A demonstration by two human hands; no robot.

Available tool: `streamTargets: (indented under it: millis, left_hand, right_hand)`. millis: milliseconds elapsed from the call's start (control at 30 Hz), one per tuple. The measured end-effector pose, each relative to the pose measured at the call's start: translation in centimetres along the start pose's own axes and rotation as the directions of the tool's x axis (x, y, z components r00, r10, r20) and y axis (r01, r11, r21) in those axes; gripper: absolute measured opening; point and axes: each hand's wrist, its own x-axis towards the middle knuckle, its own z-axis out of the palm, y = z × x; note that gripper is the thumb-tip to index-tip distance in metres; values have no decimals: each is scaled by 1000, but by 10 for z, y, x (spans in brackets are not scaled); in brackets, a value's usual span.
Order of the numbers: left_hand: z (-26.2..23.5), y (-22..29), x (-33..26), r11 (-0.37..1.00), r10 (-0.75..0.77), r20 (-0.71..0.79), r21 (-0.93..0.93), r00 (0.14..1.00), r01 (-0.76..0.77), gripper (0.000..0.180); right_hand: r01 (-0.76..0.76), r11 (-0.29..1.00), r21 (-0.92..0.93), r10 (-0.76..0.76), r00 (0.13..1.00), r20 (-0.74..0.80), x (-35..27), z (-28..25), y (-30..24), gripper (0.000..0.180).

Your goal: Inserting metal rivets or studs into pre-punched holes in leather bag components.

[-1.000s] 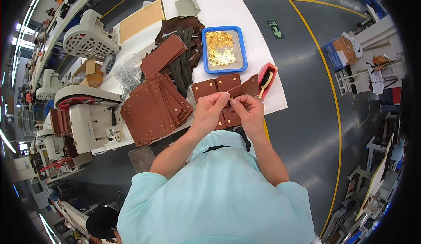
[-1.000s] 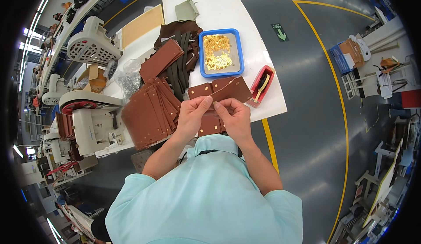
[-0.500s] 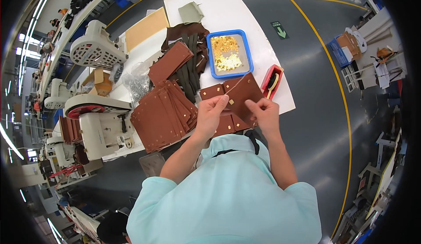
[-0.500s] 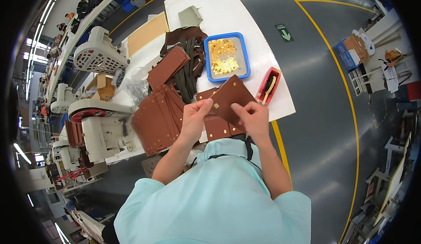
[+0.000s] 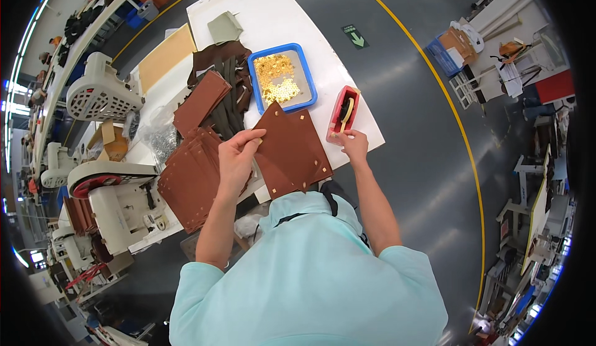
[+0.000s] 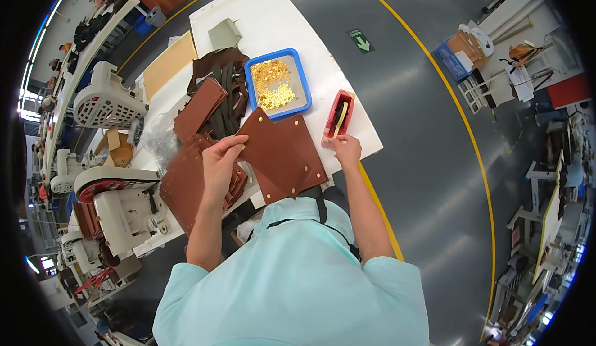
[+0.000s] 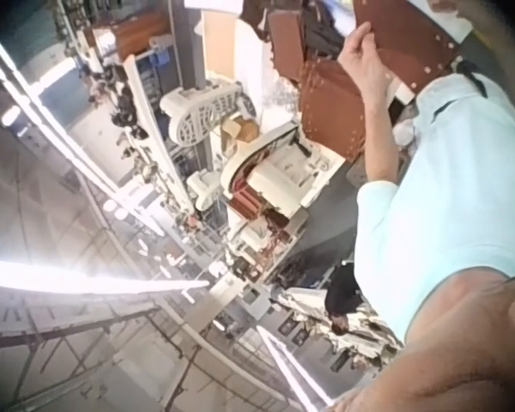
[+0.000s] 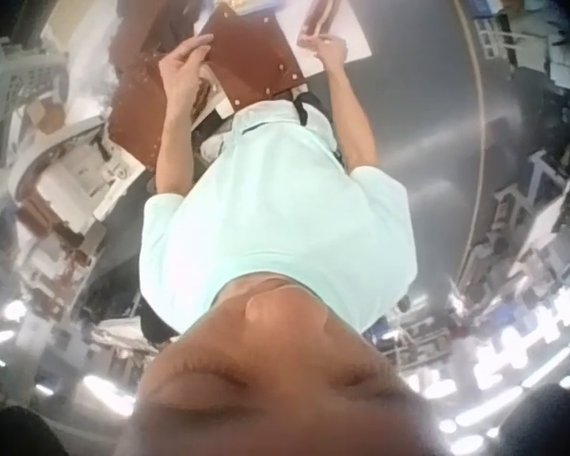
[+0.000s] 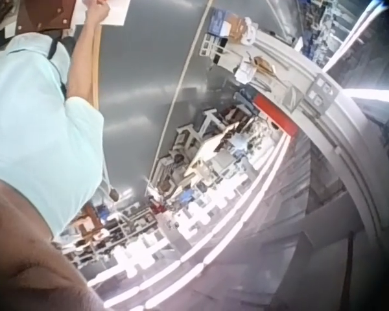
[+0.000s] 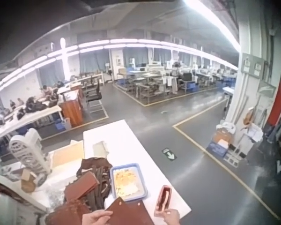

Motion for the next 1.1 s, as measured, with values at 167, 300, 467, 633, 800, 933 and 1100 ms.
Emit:
streamTargets:
  millis: [167,300,467,633,800,933,1100]
  left_hand:
    - [-2,10,0,885,28,-127,464,992,35,30]
    - [4,22,5,854,60,-89,520,994,-5,35]
    - [-8,2,17,769,148,-5,629,989,-112,27]
    - [-4,9,17,767,94,-31,640,995,-53,23]
    - [-2,8,20,850,-60,-22,522,998,62,24]
    - [4,13,21,860,-78,-7,505,997,71,28]
    - [5,2,25,896,-65,37,442,997,42,34]
  right_hand:
    - [-148,781,607,182,983,4,-13,19,5,22]
    - [-124,723,680,255,962,-95,-22,37,14,15]
    - [-56,737,674,223,961,-164,-34,54,25,21]
    - [-52,751,658,202,967,-154,-30,51,33,18]
    - [-191,649,736,311,950,-28,-29,44,25,15]
    - [-194,640,744,314,949,-23,-31,46,22,17]
    - [-153,736,660,286,953,-98,-23,50,32,10]
